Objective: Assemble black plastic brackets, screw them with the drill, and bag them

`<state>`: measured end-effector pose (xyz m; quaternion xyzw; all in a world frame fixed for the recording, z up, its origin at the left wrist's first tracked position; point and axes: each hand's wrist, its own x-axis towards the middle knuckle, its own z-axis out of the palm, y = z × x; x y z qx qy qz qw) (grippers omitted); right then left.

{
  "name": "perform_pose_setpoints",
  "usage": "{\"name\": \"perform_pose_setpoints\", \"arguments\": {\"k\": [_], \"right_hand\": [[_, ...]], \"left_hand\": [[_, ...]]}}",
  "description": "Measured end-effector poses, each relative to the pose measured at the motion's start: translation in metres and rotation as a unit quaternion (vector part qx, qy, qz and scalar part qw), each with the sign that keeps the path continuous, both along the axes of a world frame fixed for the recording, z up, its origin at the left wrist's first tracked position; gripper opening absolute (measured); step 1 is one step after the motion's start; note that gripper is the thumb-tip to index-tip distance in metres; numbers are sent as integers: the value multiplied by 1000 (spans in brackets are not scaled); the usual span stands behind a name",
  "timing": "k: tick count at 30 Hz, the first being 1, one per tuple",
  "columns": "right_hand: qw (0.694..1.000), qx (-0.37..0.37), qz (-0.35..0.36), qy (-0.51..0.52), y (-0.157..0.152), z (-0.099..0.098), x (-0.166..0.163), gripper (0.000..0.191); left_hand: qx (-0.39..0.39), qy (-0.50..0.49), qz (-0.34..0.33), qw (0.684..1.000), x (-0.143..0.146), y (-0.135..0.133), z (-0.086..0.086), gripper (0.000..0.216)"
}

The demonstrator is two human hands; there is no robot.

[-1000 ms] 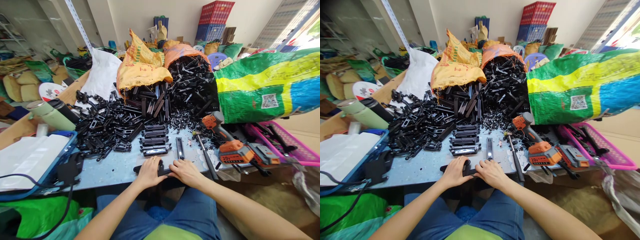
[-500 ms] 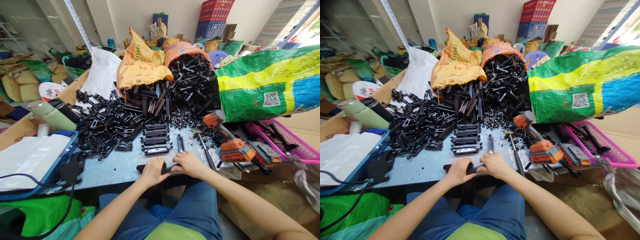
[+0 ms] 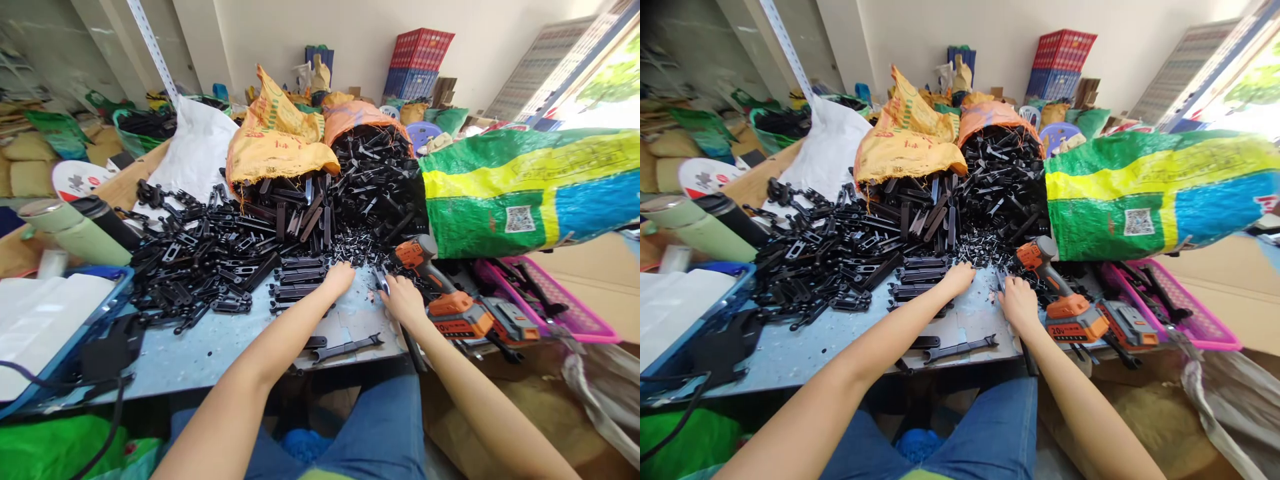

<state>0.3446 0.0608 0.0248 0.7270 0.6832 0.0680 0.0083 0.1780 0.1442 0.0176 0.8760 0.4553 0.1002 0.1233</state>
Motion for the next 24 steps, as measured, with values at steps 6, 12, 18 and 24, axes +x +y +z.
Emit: {"name": "perform_pose_setpoints", "arguments": {"k": [6,12,18,24], "right_hand": [[982,-40,184,-11,76,-18,-26,26],[970,-58,233,24,113,-35,-42,21],[957,-41,277,71,90,-24,-40,18],[902,10,277,332,16,-15,-70,18]], "left_hand": [[-5,-36,6,999,-4,-18,0,23],[20,-184,115,976,-117,-83,15,23],[-21,-381,308,872,-205,-161,-23,24],[15,-382,316,869,-192,-175,-41,20]]}}
